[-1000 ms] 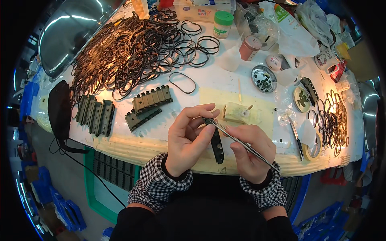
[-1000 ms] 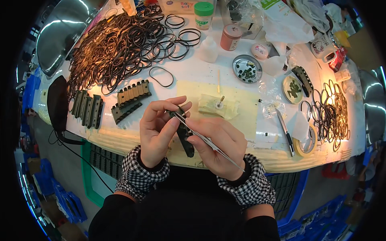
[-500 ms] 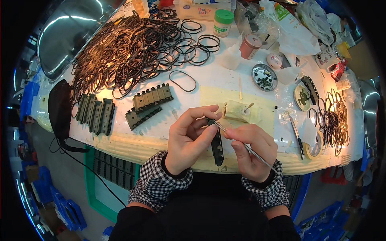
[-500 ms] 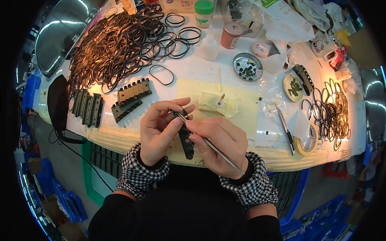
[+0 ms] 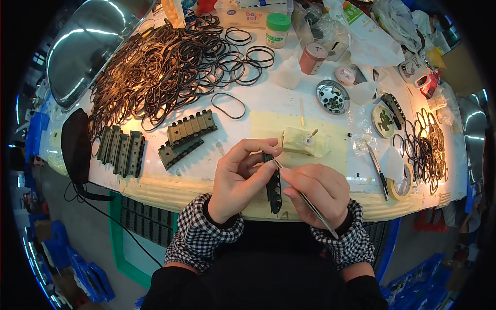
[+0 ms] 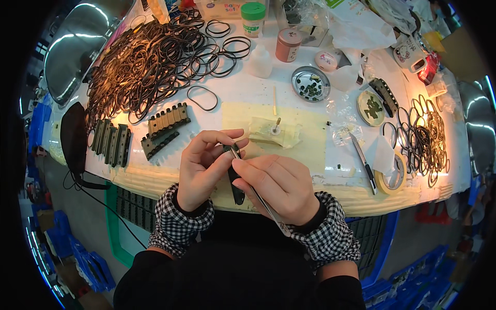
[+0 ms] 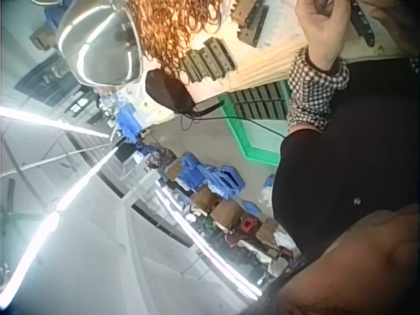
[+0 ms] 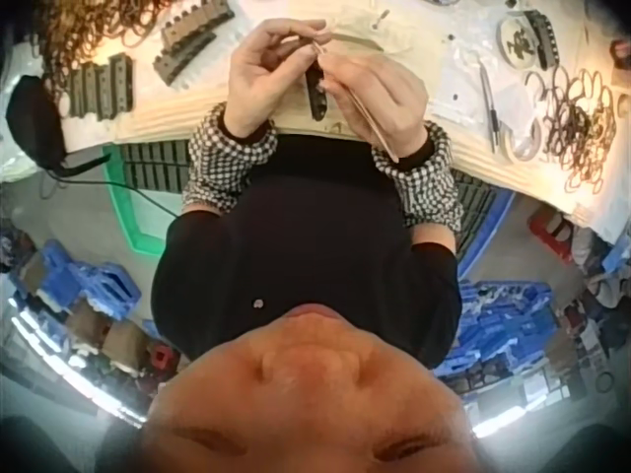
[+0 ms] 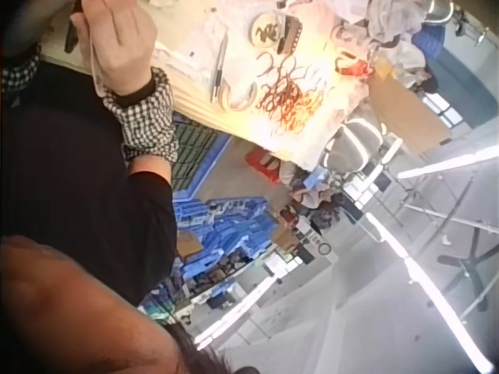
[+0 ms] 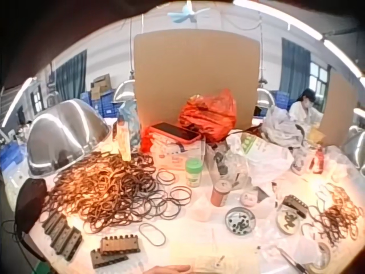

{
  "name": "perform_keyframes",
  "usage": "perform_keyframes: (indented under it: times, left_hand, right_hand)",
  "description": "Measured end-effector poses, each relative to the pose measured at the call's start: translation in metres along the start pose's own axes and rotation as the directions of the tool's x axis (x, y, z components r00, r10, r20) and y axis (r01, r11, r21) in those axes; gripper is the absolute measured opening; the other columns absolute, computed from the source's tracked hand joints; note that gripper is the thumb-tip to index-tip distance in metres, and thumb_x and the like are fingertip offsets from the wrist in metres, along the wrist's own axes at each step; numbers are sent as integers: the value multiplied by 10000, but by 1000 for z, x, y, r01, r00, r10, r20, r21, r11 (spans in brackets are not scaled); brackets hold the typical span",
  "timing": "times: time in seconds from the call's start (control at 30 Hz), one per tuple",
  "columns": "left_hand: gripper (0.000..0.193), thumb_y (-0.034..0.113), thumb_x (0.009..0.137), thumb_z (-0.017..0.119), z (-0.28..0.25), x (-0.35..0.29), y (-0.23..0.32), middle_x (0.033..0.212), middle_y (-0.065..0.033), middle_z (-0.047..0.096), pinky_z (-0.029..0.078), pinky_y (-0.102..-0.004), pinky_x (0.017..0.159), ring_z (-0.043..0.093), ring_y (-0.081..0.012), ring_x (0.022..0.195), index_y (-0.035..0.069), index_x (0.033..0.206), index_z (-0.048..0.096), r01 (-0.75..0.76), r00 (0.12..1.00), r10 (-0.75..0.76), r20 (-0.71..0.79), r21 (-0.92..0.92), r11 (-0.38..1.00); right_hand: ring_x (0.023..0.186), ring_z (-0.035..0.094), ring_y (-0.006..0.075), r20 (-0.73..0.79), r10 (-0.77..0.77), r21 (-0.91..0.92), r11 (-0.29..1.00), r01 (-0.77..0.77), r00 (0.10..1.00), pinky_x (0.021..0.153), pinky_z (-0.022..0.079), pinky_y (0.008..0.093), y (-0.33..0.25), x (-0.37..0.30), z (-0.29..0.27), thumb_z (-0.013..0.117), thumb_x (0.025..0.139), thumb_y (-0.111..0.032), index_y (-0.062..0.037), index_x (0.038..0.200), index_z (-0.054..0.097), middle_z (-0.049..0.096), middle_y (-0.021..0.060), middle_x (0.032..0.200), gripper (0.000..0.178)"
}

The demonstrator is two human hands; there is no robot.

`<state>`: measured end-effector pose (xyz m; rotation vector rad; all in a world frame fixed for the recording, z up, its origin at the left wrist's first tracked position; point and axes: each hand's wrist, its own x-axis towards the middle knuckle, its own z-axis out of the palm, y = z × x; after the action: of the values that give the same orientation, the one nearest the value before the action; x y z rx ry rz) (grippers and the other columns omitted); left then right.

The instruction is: Assembling small electronic components into a green plastic housing using tweezers.

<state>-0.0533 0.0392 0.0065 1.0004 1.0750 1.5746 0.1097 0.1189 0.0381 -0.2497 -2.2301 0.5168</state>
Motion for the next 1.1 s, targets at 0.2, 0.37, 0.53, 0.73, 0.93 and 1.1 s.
perform_keyframes:
  times: [0.2,0.37,0.53,0.73,0.93,1.1]
  left_hand:
    - [225,-16,900,541,-4,-2,-2,1269,-193,517,478,-357,962,553,-272,1173,-18,1122,504,-1,1000,-1,-17,-75,997]
    - [239,-10,896,566,-5,-2,-6,1278,-149,503,503,-281,918,540,-221,1188,-19,1130,521,-40,999,42,15,-107,993]
    - [235,-39,887,561,-3,-2,-4,1279,-153,499,508,-286,927,532,-219,1198,-22,1119,526,-61,997,66,32,-125,990]
    - [232,-59,880,558,-4,-4,-4,1284,-159,496,496,-286,946,523,-223,1211,-26,1108,528,-66,997,71,34,-135,989]
    - [221,-35,884,554,-2,-4,-4,1282,-194,507,463,-357,982,536,-253,1194,-20,1102,518,-72,997,75,22,-115,991]
    - [218,-35,883,551,-2,-4,-3,1277,-214,521,453,-387,996,552,-268,1175,-27,1099,522,-35,999,35,5,-85,996]
  right_hand:
    - [787,658,253,-47,167,235,960,-151,985,684,543,319,-1,-8,-8,734,784,-152,-5,1033,644,659,114,898,303]
    - [854,654,248,-19,198,251,950,-187,980,731,540,327,-2,-3,-8,723,788,-209,-27,1052,661,659,113,957,326]
    - [877,650,252,13,196,278,941,-192,980,735,540,325,-1,-2,-5,722,784,-199,-29,1055,665,655,113,968,325]
    - [879,650,254,1,207,285,938,-199,978,739,543,325,-2,-2,-3,723,784,-183,-24,1066,658,655,119,977,330]
    - [879,654,260,1,204,298,934,-195,979,744,546,322,-1,-2,-2,725,783,-157,-13,1056,653,655,132,985,317]
    - [841,665,267,15,82,162,983,-84,997,705,559,328,0,1,-2,731,771,-131,-12,1020,654,657,123,960,287]
